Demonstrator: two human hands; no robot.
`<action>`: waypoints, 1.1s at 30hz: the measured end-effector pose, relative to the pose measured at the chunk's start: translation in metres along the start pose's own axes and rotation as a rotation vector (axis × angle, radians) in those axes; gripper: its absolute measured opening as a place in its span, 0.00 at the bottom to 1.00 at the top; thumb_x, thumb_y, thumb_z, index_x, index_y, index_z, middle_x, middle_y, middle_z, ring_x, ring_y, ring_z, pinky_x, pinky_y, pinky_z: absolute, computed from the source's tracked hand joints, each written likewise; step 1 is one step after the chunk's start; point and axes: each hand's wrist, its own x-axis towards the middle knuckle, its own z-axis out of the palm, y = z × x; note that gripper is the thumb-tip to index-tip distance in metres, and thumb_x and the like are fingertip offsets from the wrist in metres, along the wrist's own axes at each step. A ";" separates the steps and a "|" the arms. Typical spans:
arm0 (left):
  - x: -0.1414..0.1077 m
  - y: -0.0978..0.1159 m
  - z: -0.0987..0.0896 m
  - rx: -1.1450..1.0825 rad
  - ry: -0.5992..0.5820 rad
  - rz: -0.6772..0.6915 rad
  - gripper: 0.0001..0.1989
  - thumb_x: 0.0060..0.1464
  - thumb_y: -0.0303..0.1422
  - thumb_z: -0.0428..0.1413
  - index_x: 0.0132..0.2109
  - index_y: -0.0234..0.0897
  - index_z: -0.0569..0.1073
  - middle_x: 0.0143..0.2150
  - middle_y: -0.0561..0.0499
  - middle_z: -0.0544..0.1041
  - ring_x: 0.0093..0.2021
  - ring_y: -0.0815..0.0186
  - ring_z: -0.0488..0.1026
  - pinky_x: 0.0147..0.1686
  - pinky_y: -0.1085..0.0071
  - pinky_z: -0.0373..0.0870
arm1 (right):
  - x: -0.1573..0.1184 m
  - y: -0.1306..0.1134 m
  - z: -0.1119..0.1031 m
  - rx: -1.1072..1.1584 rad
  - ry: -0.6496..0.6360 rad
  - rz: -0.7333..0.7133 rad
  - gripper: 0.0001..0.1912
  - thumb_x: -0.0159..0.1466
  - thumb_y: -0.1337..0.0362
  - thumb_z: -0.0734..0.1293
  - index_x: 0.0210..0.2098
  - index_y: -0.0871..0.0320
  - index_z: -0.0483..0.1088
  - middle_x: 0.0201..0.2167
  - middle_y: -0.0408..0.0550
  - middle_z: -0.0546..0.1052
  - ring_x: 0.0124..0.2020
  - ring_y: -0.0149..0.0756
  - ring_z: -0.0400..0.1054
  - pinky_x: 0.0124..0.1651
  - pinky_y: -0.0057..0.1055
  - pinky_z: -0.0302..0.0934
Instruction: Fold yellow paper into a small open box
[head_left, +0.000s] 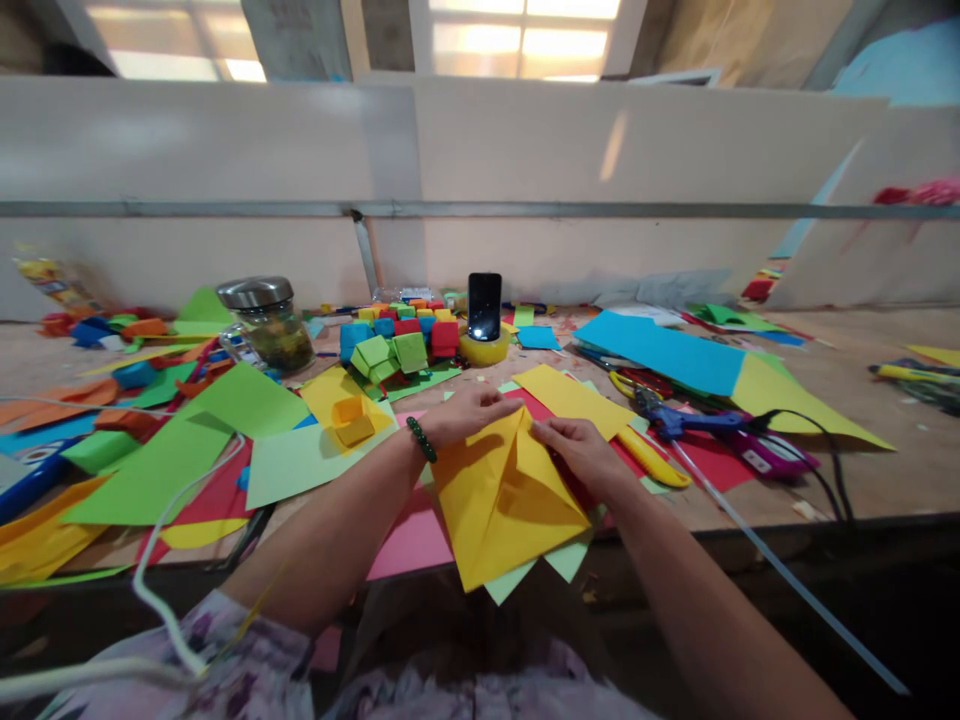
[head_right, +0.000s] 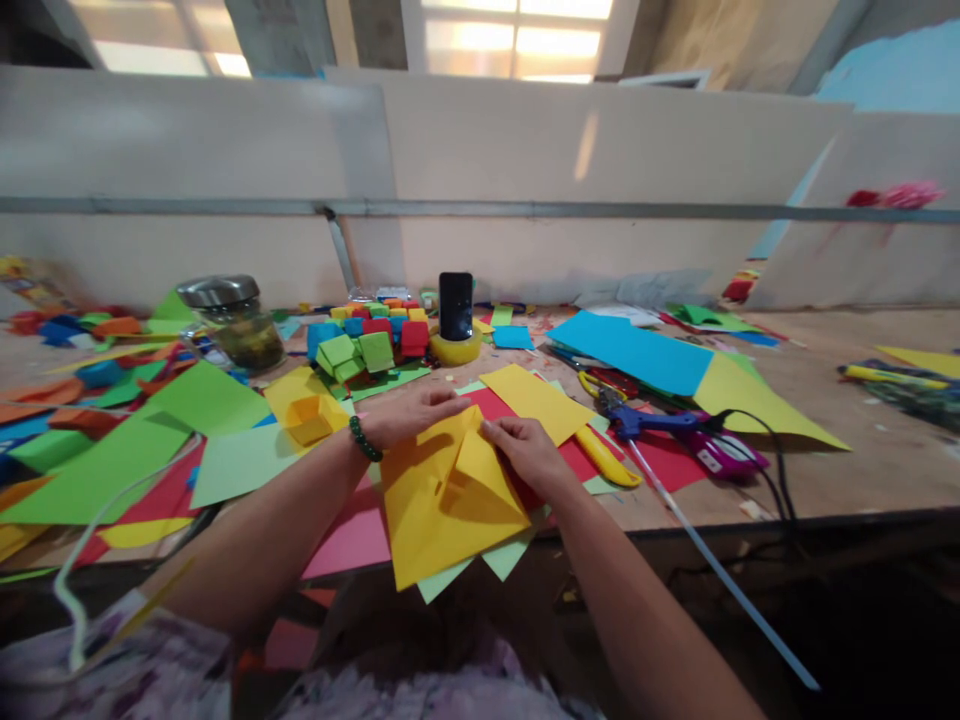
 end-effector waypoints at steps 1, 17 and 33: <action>0.000 -0.001 -0.002 0.013 -0.033 -0.003 0.23 0.51 0.53 0.54 0.27 0.35 0.67 0.22 0.57 0.60 0.22 0.73 0.54 0.21 0.74 0.48 | 0.000 0.000 -0.001 -0.007 0.027 -0.007 0.26 0.55 0.39 0.65 0.27 0.59 0.70 0.21 0.44 0.72 0.23 0.34 0.65 0.25 0.30 0.58; -0.038 0.048 0.020 0.622 0.121 0.022 0.12 0.55 0.34 0.58 0.45 0.32 0.75 0.47 0.37 0.74 0.50 0.51 0.69 0.48 0.60 0.64 | -0.067 0.002 0.009 -0.640 0.345 -0.080 0.33 0.62 0.62 0.58 0.65 0.68 0.53 0.19 0.44 0.72 0.22 0.40 0.65 0.27 0.35 0.55; -0.118 0.036 0.047 0.968 -0.178 -0.027 0.07 0.60 0.26 0.49 0.42 0.38 0.71 0.41 0.46 0.74 0.40 0.58 0.73 0.41 0.59 0.71 | -0.087 0.013 -0.007 -0.406 0.111 0.045 0.11 0.60 0.63 0.59 0.41 0.57 0.66 0.21 0.40 0.75 0.21 0.33 0.67 0.25 0.28 0.57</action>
